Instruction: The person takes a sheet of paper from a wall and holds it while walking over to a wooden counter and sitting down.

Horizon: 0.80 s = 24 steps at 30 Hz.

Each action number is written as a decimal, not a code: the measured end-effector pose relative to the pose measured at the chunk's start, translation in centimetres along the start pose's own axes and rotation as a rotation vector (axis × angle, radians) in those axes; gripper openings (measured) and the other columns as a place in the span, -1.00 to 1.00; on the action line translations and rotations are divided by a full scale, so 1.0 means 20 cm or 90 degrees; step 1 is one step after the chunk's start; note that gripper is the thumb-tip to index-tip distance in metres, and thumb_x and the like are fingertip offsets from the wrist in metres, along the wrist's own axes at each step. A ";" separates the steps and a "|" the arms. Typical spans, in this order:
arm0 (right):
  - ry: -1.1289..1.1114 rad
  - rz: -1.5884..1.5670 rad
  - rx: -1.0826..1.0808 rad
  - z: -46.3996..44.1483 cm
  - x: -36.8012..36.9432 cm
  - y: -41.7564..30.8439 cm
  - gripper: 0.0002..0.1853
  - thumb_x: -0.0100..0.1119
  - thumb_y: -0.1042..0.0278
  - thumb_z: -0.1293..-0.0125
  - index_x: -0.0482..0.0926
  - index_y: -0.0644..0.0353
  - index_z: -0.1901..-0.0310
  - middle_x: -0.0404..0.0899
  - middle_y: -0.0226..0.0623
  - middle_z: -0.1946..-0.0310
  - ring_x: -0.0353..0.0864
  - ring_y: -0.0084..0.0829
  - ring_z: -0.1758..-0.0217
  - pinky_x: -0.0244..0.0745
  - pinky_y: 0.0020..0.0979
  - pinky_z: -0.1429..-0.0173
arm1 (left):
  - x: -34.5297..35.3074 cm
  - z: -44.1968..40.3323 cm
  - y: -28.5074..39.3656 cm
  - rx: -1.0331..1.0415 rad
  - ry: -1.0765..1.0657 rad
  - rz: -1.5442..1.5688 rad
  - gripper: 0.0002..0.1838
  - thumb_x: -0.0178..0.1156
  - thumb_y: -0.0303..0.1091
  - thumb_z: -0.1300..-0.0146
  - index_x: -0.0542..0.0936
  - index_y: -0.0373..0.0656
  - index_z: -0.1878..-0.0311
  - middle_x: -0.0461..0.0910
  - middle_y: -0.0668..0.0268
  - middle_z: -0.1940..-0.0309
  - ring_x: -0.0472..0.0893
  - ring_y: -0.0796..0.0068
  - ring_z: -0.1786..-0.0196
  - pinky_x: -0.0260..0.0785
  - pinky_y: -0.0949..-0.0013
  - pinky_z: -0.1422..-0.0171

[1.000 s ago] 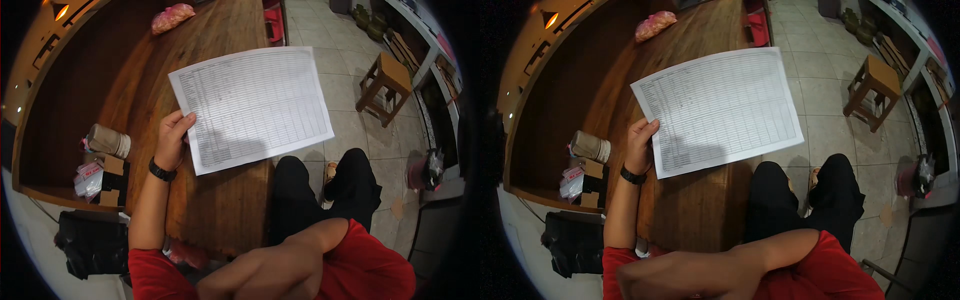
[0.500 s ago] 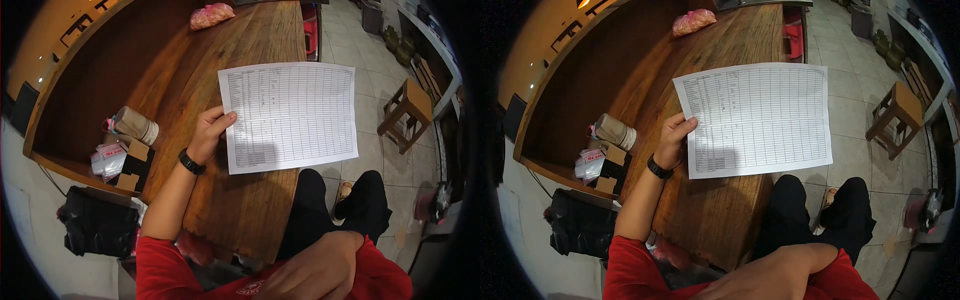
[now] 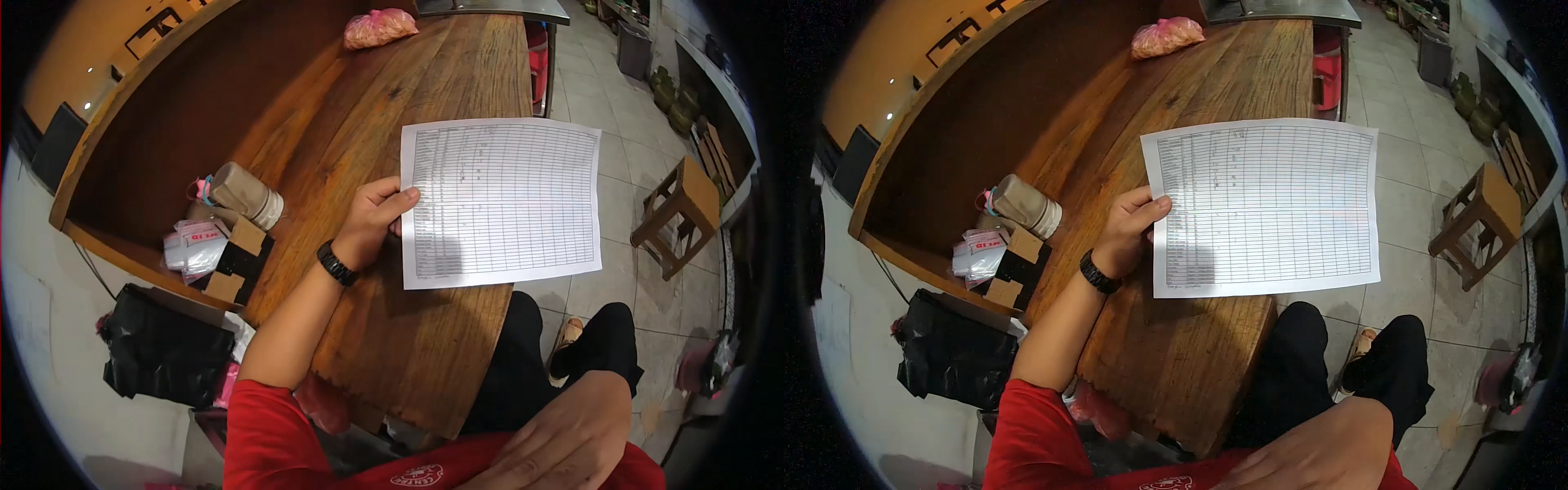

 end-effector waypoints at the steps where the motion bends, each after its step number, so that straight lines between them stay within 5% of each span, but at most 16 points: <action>1: 0.026 0.009 -0.044 0.02 0.00 0.00 -0.39 -0.19 0.44 -0.43 0.15 0.67 -0.44 0.09 0.61 -0.42 0.27 0.32 -0.49 0.35 -0.09 -0.43 | 0.00 0.00 0.00 -0.002 -0.003 0.002 -0.77 0.23 -0.20 -0.46 0.68 -0.17 0.16 0.59 0.54 0.46 0.42 0.80 0.48 0.24 0.61 0.39; 11: 0.060 -0.014 -0.066 0.01 -0.11 -0.06 -0.54 -0.17 0.42 -0.51 0.46 0.60 -0.26 0.40 0.49 -0.26 0.46 0.31 -0.36 0.47 -0.04 -0.33 | 0.00 0.00 0.01 0.015 0.021 0.000 -0.72 0.25 -0.15 -0.44 0.68 -0.19 0.05 0.61 0.55 0.38 0.42 0.80 0.43 0.21 0.61 0.37; 14: 0.080 -0.045 -0.067 0.02 -0.13 -0.07 -0.56 -0.18 0.43 -0.52 0.51 0.58 -0.22 0.45 0.46 -0.24 0.49 0.29 -0.34 0.47 -0.04 -0.32 | -0.03 -0.01 -0.04 -0.007 0.000 0.012 -0.61 0.25 -0.21 -0.41 0.64 -0.34 -0.11 0.72 0.25 0.04 0.66 0.54 0.04 0.47 0.43 -0.09; 16: 0.080 -0.059 -0.069 0.03 -0.14 -0.07 -0.58 -0.18 0.43 -0.52 0.54 0.57 -0.19 0.47 0.45 -0.22 0.49 0.29 -0.34 0.46 -0.04 -0.33 | -0.03 -0.01 -0.05 -0.008 -0.001 0.012 -0.62 0.25 -0.22 -0.41 0.64 -0.34 -0.12 0.71 0.24 0.03 0.66 0.52 0.02 0.48 0.40 -0.13; 21: 0.050 -0.080 -0.089 0.04 -0.15 -0.08 -0.60 -0.14 0.40 -0.54 0.57 0.54 -0.16 0.47 0.47 -0.21 0.49 0.32 -0.33 0.43 -0.02 -0.34 | -0.01 -0.01 -0.02 0.021 0.005 0.015 -0.69 0.26 -0.13 -0.43 0.68 -0.19 0.00 0.62 0.56 0.36 0.42 0.81 0.41 0.20 0.60 0.36; 24: 0.057 -0.113 -0.095 0.04 -0.15 -0.08 -0.62 -0.11 0.41 -0.54 0.60 0.51 -0.12 0.46 0.49 -0.21 0.45 0.40 -0.34 0.41 0.00 -0.37 | -0.01 0.00 -0.01 0.025 0.009 0.006 -0.68 0.26 -0.12 -0.43 0.68 -0.18 -0.01 0.63 0.55 0.35 0.44 0.81 0.40 0.21 0.60 0.36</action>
Point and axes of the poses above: each hand's wrist, its own z-axis away from the middle knuckle, its own x-axis out of the palm, y = z × x, the point moved 10 cm from there along -z, towards the middle knuckle
